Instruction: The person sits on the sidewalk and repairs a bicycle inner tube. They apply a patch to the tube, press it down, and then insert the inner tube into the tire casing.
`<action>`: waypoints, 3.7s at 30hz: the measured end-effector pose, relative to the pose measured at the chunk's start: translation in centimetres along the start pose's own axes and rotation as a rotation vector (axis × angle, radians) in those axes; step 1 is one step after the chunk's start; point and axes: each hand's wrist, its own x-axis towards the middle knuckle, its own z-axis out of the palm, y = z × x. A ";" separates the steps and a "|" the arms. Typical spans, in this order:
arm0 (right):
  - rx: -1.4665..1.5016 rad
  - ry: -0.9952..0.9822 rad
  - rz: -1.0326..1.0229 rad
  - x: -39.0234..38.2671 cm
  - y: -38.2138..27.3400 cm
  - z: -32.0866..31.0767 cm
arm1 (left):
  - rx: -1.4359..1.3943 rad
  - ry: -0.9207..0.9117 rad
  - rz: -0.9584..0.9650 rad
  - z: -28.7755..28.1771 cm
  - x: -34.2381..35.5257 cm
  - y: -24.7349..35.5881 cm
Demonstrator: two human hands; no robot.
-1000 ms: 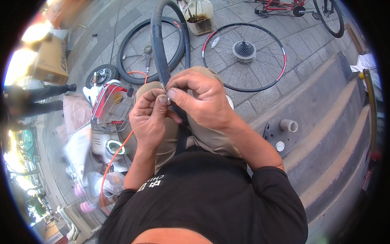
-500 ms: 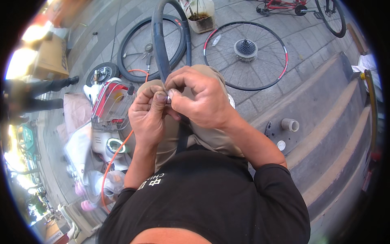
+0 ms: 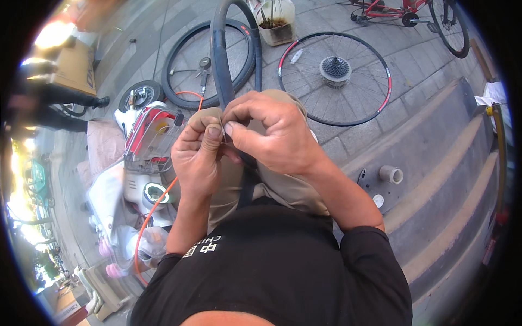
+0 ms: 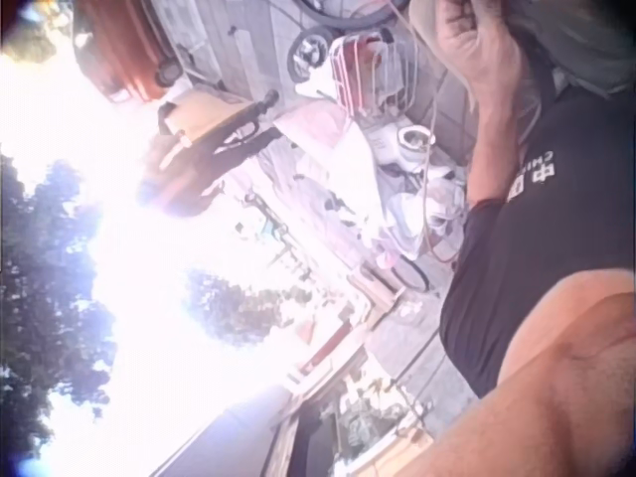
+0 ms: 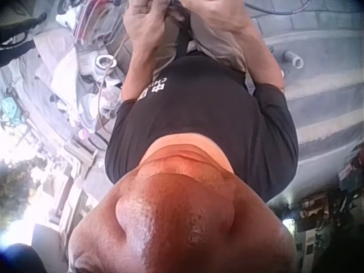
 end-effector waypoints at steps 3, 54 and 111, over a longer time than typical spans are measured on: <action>-0.020 0.003 -0.021 -0.1 -0.8 0.4 | 0.014 0.032 0.031 -0.1 0.2 -0.2; -0.715 0.124 -0.694 1.6 1.0 1.9 | -0.077 0.003 0.035 -0.9 -0.1 0.2; -0.098 -0.182 0.242 2.2 -1.3 -0.3 | 0.271 -0.057 0.059 -2.1 -0.4 1.3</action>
